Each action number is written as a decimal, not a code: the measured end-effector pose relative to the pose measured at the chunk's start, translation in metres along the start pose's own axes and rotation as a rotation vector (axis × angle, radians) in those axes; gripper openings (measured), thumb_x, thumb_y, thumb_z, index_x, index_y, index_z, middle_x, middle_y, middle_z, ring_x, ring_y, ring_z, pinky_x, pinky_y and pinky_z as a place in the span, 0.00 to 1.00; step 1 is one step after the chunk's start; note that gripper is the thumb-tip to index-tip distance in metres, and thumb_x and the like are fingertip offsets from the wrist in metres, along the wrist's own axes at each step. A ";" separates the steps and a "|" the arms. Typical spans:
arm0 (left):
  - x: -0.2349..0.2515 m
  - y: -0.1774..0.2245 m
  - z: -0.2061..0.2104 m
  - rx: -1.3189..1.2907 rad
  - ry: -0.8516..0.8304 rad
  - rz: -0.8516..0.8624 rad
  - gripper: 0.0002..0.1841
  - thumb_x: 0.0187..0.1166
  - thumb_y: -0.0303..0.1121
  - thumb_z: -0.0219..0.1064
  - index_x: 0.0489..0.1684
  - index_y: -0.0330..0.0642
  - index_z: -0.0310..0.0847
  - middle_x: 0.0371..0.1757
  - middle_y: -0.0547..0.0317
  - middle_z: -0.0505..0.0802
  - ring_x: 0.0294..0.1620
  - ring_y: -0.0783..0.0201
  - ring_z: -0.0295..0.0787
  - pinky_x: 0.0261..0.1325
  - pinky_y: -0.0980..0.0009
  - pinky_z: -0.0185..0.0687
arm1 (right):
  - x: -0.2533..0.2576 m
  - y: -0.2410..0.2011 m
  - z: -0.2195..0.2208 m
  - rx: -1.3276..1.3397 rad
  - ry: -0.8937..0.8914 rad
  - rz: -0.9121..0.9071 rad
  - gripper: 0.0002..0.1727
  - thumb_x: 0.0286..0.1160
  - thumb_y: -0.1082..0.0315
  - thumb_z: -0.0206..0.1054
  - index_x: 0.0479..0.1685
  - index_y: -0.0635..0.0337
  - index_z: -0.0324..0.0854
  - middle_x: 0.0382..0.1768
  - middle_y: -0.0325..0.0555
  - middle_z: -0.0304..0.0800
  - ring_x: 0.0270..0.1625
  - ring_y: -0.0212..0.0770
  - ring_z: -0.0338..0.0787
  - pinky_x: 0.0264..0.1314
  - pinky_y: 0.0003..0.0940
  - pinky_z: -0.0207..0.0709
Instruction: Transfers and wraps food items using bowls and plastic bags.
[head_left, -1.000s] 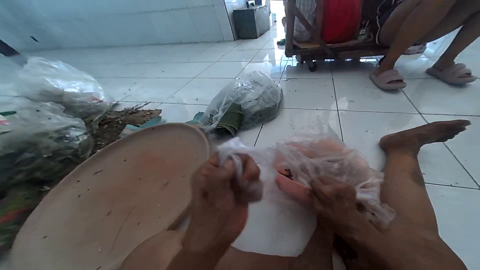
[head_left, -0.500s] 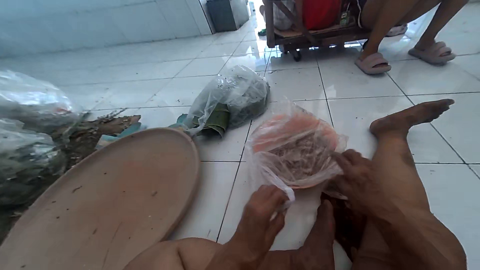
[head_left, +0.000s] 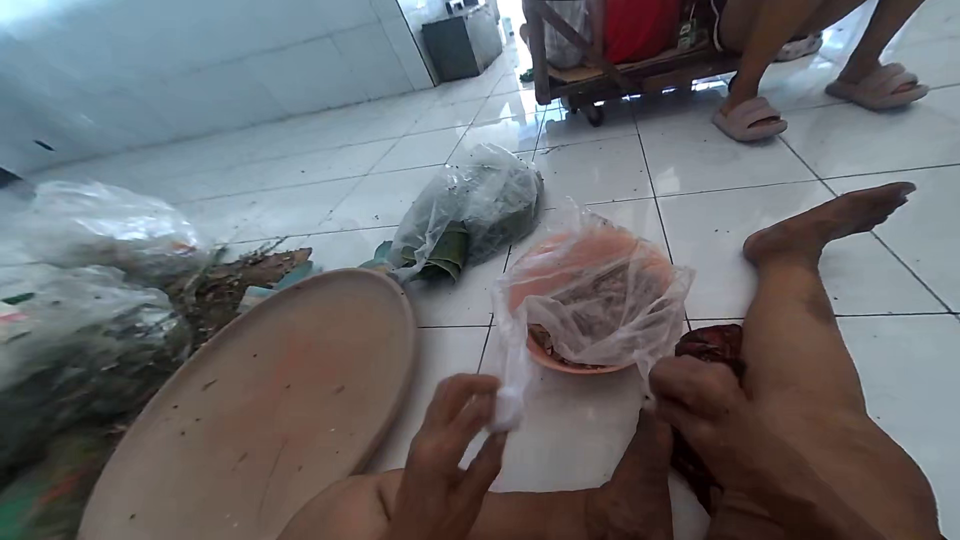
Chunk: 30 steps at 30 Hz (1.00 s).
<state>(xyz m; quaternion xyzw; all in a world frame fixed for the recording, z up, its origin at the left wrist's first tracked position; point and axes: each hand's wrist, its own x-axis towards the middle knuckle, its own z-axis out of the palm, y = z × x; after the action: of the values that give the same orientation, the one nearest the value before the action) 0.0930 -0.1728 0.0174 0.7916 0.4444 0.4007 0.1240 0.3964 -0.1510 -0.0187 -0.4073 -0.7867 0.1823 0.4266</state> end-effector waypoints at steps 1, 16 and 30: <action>-0.002 0.001 -0.006 0.043 -0.038 0.026 0.12 0.85 0.44 0.59 0.44 0.49 0.85 0.58 0.61 0.87 0.66 0.71 0.79 0.69 0.72 0.76 | -0.002 -0.004 0.007 -0.028 -0.024 -0.038 0.11 0.72 0.66 0.65 0.23 0.58 0.83 0.23 0.41 0.81 0.29 0.39 0.83 0.35 0.39 0.77; -0.041 -0.009 0.088 0.090 -0.569 0.179 0.06 0.75 0.24 0.66 0.37 0.33 0.89 0.45 0.42 0.92 0.50 0.43 0.90 0.55 0.52 0.86 | 0.001 -0.020 0.047 0.051 -0.775 0.116 0.11 0.81 0.73 0.61 0.50 0.71 0.86 0.46 0.66 0.89 0.52 0.64 0.90 0.57 0.62 0.80; -0.054 -0.008 0.072 -0.173 -0.405 0.170 0.07 0.75 0.24 0.60 0.36 0.35 0.85 0.48 0.46 0.91 0.56 0.53 0.87 0.66 0.62 0.80 | 0.033 0.044 0.062 -0.458 -0.173 0.050 0.05 0.68 0.77 0.72 0.39 0.69 0.89 0.45 0.63 0.90 0.52 0.65 0.90 0.54 0.63 0.80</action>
<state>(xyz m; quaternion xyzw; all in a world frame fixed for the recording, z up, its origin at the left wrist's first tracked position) 0.1267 -0.2001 -0.0621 0.8769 0.3062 0.2792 0.2436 0.3570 -0.0951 -0.0645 -0.4957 -0.8307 0.0437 0.2496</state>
